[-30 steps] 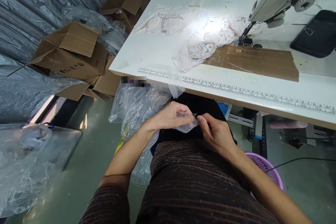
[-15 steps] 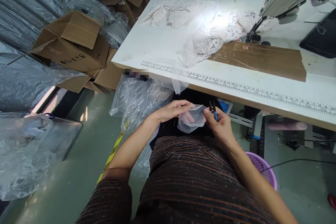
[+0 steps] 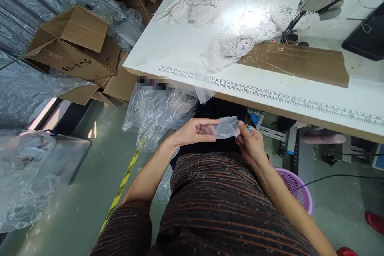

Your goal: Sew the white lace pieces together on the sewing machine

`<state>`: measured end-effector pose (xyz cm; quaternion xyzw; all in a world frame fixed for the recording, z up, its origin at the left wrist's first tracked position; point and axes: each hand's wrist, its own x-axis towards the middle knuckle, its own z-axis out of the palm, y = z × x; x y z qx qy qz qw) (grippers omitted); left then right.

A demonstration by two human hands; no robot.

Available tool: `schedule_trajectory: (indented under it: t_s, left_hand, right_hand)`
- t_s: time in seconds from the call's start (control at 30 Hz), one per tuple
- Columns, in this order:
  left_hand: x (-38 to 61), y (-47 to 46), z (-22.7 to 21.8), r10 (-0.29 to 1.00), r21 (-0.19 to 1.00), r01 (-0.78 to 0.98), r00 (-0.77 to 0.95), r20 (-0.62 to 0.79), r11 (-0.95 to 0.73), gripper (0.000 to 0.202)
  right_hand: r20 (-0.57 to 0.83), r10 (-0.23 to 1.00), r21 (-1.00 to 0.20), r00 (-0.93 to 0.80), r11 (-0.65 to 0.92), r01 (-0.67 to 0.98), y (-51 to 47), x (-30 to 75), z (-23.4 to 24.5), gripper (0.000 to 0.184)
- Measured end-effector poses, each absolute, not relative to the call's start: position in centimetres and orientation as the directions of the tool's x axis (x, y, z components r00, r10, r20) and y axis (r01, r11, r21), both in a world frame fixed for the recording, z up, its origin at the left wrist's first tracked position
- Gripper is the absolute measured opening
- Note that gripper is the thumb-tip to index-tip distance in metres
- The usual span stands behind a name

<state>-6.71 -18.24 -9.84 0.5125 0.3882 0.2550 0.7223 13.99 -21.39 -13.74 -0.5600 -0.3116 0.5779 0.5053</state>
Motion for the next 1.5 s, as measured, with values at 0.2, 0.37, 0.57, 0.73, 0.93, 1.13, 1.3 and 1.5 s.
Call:
schedule_trajectory:
  t_s: [0.2,0.37,0.57,0.73,0.93,1.13,1.3,1.5]
  left_hand:
    - [-6.3,-18.0,-8.8,0.789,0.893,0.107,0.430,-0.439,0.438,0.039]
    - [-6.7,-17.7,-7.9,0.739,0.814,-0.026,0.436,-0.513,0.580,0.040]
    - [-7.1,-17.4,-7.9,0.719,0.808,-0.001,0.456,-0.524,0.590,0.044]
    - [-7.1,-16.8,-8.0,0.749,0.907,0.121,0.526,-0.403,0.403,0.037]
    - [-7.1,-17.0,-9.0,0.871,0.990,0.100,0.472,-0.138,0.103,0.028]
    - [-5.1,-20.1,-11.2,0.973,0.903,-0.422,0.232,0.020,0.082,0.079]
    - [-4.3,-20.0,-11.3,0.958,0.951,-0.305,0.284,0.042,0.049,0.070]
    - [-2.3,-18.7,-10.0,0.998,0.971,-0.234,-0.021,-0.052,0.046,0.042]
  right_hand:
    - [0.073,0.968,-0.951,0.240,-0.005,0.310,-21.9,14.3,-13.2,0.029]
    - [0.210,0.964,-0.913,-0.160,0.252,0.322,-21.5,13.5,-11.9,0.025]
    - [-0.032,0.978,-0.978,-0.204,0.011,0.206,-20.6,12.5,-11.5,0.027]
    - [-0.158,0.943,-0.987,-0.293,-0.150,0.049,-20.3,12.6,-11.1,0.033]
    - [-0.196,0.938,-0.971,-0.284,-0.226,-0.074,-20.0,13.2,-10.4,0.031]
    - [-0.247,0.960,-0.928,-0.130,-0.273,-0.253,-20.2,12.4,-10.3,0.032]
    - [-0.101,0.994,-0.993,0.033,-0.099,-0.058,-20.4,11.8,-9.8,0.028]
    - [-0.065,0.996,-0.995,-0.053,-0.061,0.075,-22.0,12.3,-10.2,0.022]
